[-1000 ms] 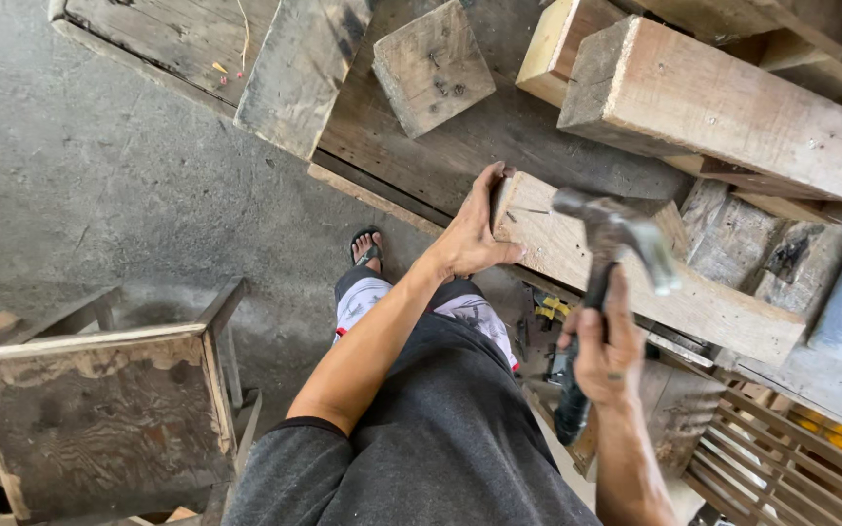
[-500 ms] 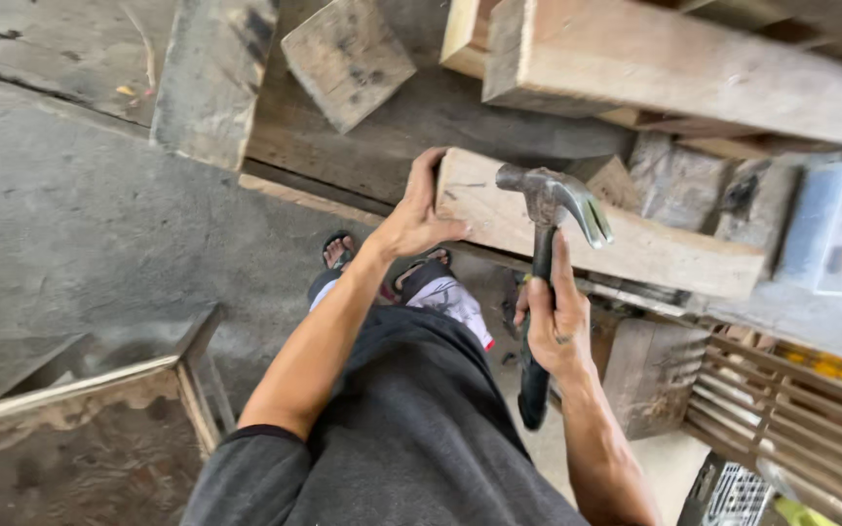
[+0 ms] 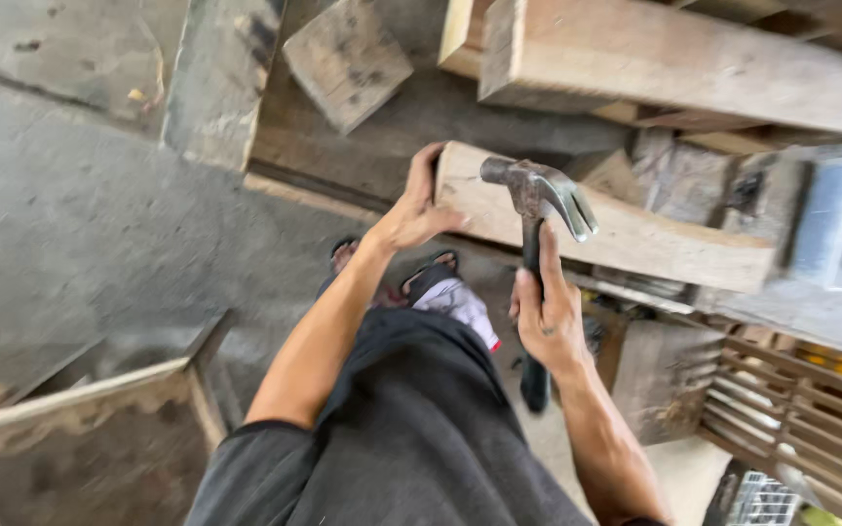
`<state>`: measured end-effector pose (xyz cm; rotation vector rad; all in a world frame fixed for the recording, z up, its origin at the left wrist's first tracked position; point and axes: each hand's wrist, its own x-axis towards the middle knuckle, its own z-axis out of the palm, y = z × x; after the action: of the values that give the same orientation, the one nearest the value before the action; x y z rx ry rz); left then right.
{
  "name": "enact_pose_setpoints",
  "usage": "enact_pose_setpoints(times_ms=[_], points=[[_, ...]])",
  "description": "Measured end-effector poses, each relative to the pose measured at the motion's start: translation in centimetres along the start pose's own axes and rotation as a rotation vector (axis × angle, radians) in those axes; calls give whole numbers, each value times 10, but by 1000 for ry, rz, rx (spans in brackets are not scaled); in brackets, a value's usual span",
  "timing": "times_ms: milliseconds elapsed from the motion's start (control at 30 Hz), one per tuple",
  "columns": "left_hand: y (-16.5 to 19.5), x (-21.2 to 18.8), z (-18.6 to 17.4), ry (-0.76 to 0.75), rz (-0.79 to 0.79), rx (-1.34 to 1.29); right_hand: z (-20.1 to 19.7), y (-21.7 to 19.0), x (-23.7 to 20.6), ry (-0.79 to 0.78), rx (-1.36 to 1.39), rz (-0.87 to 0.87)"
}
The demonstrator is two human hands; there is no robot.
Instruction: The person breaks a wooden plank into smaller blocks using a hammer, then arranges the blocks on a workbench. They pick up nails from a container and hammer them into the wood to join the pieces together.
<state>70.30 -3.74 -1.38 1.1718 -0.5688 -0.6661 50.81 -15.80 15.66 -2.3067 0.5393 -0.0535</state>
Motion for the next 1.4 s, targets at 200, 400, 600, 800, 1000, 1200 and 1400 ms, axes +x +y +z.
enact_pose_setpoints(times_ms=[200, 400, 600, 800, 1000, 1200, 1400], points=[[7, -1, 3, 1, -3, -157, -100, -12, -26, 479, 461, -630], [2, 0, 1, 6, -8, -23, -58, -48, 0, 392, 303, -552], [6, -12, -3, 40, 9, 4, -14, 38, 9, 119, 156, -226], [0, -5, 0, 8, -24, -73, -135, -7, -43, 620, 662, -771], [6, -9, -2, 10, -36, -35, -53, -4, -40, 580, 520, -758], [14, -4, -9, -7, 2, 51, 22, 83, -6, 86, -245, -268], [7, -2, -11, -37, -2, 142, 0, 95, -33, 341, 253, -687]])
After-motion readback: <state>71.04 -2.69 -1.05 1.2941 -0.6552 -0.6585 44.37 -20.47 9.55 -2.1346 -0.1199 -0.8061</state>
